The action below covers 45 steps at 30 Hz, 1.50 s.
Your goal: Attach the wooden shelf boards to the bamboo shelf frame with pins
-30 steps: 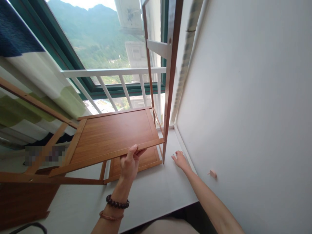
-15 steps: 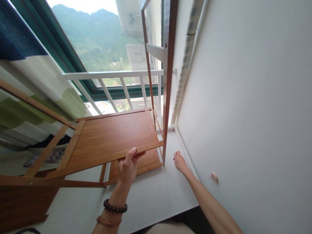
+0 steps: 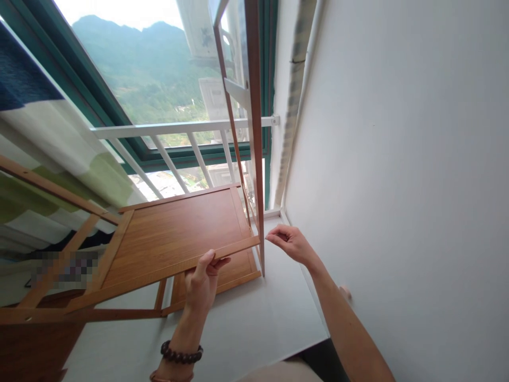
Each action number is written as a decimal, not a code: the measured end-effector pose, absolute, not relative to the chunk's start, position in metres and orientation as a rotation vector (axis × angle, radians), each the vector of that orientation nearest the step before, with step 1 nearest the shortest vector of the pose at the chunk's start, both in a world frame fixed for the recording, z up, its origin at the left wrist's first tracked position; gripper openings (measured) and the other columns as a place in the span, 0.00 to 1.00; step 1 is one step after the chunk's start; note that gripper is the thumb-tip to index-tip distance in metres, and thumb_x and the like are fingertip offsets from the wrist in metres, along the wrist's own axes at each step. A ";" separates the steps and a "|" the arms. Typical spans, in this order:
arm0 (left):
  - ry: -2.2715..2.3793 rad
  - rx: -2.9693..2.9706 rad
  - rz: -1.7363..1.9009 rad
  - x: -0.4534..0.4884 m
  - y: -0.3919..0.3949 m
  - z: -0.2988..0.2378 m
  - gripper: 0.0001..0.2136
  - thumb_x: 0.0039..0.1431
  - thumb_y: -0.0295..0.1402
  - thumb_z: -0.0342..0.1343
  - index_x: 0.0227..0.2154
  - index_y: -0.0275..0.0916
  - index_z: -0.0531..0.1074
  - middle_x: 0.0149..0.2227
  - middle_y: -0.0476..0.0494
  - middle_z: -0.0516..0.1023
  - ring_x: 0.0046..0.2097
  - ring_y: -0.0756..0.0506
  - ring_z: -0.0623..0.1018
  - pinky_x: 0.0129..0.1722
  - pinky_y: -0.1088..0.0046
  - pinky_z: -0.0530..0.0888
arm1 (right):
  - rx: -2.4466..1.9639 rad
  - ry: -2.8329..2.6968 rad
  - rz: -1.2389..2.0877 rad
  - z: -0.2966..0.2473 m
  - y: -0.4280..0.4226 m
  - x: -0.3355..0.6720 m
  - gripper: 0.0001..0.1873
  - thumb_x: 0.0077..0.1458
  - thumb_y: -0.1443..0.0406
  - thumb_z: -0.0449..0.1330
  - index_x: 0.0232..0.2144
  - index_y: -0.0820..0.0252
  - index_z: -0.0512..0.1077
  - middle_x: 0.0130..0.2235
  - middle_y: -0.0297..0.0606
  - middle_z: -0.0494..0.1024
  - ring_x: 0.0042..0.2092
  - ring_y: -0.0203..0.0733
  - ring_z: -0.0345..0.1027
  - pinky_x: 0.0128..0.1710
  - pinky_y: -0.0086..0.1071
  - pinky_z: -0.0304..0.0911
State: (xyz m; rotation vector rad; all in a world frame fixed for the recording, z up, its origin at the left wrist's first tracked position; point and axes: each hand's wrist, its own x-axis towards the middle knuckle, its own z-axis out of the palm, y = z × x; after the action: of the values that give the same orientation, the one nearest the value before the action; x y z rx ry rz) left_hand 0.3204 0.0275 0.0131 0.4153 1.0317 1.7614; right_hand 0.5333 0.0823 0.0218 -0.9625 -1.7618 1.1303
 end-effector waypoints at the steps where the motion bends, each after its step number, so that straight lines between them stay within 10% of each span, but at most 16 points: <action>1: 1.034 0.421 1.761 0.320 0.028 0.013 0.05 0.36 0.27 0.62 0.17 0.34 0.69 0.19 0.54 0.73 0.23 0.52 0.74 0.26 0.73 0.76 | -0.954 -1.785 1.157 0.021 0.083 0.532 0.15 0.52 0.54 0.54 0.28 0.61 0.69 0.23 0.30 0.64 0.24 0.30 0.52 0.24 0.27 0.50; 33: 1.039 0.502 1.801 0.321 0.028 0.008 0.06 0.41 0.28 0.60 0.21 0.34 0.69 0.22 0.53 0.74 0.25 0.52 0.75 0.26 0.73 0.76 | -1.110 -2.177 1.309 0.054 0.095 0.537 0.17 0.56 0.56 0.48 0.26 0.61 0.67 0.21 0.28 0.56 0.24 0.30 0.50 0.24 0.27 0.49; 45: 1.077 0.440 1.785 0.322 0.030 0.012 0.06 0.37 0.28 0.60 0.22 0.36 0.69 0.21 0.55 0.74 0.23 0.52 0.74 0.25 0.74 0.76 | -0.536 -1.745 1.729 0.022 0.091 0.554 0.17 0.59 0.58 0.46 0.44 0.63 0.62 0.39 0.43 0.70 0.33 0.34 0.64 0.30 0.30 0.57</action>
State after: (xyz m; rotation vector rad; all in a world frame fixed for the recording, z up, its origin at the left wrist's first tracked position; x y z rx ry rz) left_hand 0.3217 0.0298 0.0120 0.4404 1.0770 1.7849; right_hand 0.5544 0.0911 0.0222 -0.5361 -1.7447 1.7288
